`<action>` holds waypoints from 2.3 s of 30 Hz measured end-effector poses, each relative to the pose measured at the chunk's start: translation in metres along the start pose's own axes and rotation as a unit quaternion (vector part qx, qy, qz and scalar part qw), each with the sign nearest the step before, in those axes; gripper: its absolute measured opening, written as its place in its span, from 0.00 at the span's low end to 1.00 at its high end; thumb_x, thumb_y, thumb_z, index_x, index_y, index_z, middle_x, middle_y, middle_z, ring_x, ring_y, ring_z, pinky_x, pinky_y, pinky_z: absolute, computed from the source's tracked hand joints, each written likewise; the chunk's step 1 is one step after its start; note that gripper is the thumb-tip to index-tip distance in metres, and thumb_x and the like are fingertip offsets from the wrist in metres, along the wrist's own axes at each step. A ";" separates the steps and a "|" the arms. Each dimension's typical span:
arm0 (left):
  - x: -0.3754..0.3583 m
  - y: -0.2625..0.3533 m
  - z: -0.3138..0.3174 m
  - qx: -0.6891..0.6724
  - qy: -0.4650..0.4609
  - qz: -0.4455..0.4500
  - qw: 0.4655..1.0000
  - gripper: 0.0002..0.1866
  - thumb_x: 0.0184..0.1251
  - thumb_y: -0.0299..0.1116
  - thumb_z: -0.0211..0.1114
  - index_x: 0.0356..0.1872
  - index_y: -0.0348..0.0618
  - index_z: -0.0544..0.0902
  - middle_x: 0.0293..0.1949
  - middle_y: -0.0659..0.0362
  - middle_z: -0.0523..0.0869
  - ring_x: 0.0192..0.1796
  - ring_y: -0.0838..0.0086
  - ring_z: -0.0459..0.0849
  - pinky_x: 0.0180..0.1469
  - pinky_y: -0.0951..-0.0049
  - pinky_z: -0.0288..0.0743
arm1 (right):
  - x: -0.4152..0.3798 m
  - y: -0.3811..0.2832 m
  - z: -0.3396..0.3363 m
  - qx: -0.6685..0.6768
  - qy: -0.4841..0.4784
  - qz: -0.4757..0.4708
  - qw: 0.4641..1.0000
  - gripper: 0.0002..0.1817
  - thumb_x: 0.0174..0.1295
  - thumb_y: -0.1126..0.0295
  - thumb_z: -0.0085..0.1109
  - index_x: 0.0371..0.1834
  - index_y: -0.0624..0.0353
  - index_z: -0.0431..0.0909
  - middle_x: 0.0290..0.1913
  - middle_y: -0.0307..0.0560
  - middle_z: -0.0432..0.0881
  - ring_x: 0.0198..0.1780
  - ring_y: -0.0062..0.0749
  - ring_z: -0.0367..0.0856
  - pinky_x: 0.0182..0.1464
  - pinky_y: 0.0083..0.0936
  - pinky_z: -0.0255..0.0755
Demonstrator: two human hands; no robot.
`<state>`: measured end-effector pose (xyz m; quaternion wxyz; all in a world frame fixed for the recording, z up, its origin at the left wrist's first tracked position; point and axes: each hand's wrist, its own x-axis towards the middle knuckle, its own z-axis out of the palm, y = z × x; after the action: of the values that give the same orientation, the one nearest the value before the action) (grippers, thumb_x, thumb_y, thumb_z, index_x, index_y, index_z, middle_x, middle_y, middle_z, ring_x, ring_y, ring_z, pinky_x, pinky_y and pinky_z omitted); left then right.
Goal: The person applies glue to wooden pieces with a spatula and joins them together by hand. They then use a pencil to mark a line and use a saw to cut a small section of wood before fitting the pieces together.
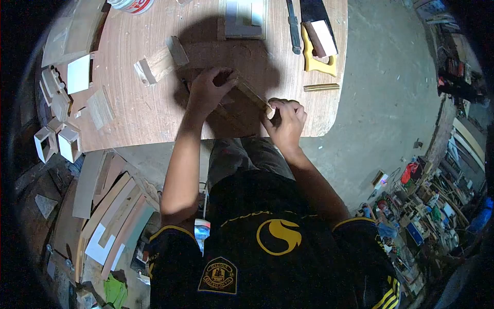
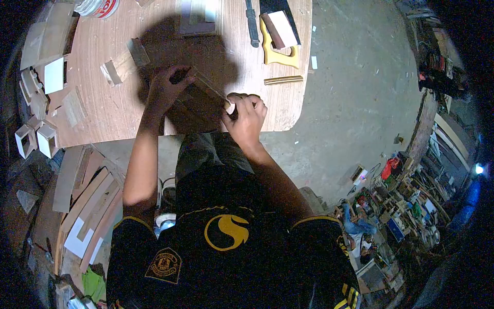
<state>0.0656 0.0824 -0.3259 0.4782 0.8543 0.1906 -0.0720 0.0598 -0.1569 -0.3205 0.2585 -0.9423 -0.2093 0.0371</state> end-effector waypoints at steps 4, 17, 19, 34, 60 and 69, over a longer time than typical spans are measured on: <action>0.001 -0.006 0.002 0.040 0.015 0.024 0.999 0.19 0.58 0.42 0.71 0.46 0.42 0.85 0.45 0.50 0.87 0.50 0.60 0.85 0.55 0.65 0.75 | 0.000 -0.002 -0.001 -0.005 0.001 0.006 1.000 0.22 0.41 0.69 0.72 0.43 0.49 0.79 0.43 0.39 0.79 0.51 0.43 0.70 0.51 0.39 0.59; 0.001 -0.007 0.003 -0.025 -0.003 0.016 1.000 0.20 0.58 0.43 0.71 0.46 0.41 0.84 0.45 0.49 0.86 0.49 0.58 0.84 0.55 0.63 0.75 | 0.001 -0.004 0.002 -0.005 0.020 0.001 1.000 0.17 0.43 0.68 0.71 0.39 0.48 0.80 0.42 0.37 0.79 0.50 0.42 0.70 0.50 0.38 0.59; 0.000 -0.007 0.004 0.036 0.020 0.022 0.999 0.19 0.58 0.43 0.71 0.46 0.41 0.85 0.45 0.49 0.86 0.50 0.59 0.85 0.55 0.63 0.75 | 0.001 -0.003 0.004 -0.007 0.019 0.002 1.000 0.17 0.43 0.68 0.71 0.39 0.48 0.80 0.42 0.37 0.79 0.50 0.42 0.70 0.50 0.38 0.59; 0.000 -0.004 0.002 0.023 0.011 0.022 0.999 0.20 0.57 0.41 0.72 0.46 0.39 0.84 0.45 0.49 0.86 0.49 0.60 0.85 0.54 0.64 0.76 | 0.001 -0.003 0.006 -0.007 0.031 -0.001 0.999 0.14 0.45 0.65 0.70 0.37 0.47 0.81 0.40 0.36 0.79 0.49 0.42 0.70 0.50 0.38 0.59; 0.002 -0.009 -0.001 -0.064 -0.018 -0.009 0.998 0.20 0.59 0.43 0.71 0.47 0.40 0.84 0.44 0.49 0.87 0.48 0.62 0.85 0.53 0.66 0.76 | 0.000 -0.004 0.001 -0.028 0.031 0.007 0.999 0.23 0.41 0.65 0.73 0.43 0.53 0.80 0.41 0.41 0.77 0.49 0.43 0.70 0.50 0.39 0.60; -0.027 -0.001 -0.034 -0.049 0.129 0.010 0.990 0.17 0.68 0.39 0.65 0.49 0.37 0.82 0.41 0.53 0.86 0.44 0.70 0.83 0.49 0.71 0.75 | -0.020 0.020 -0.048 0.079 0.064 0.087 0.991 0.21 0.45 0.68 0.72 0.44 0.56 0.78 0.35 0.43 0.78 0.40 0.41 0.74 0.43 0.34 0.68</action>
<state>0.0384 0.1040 -0.3004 0.4912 0.8340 0.2458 0.0530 0.0579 -0.2030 -0.2902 0.3413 -0.9339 -0.1054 0.0154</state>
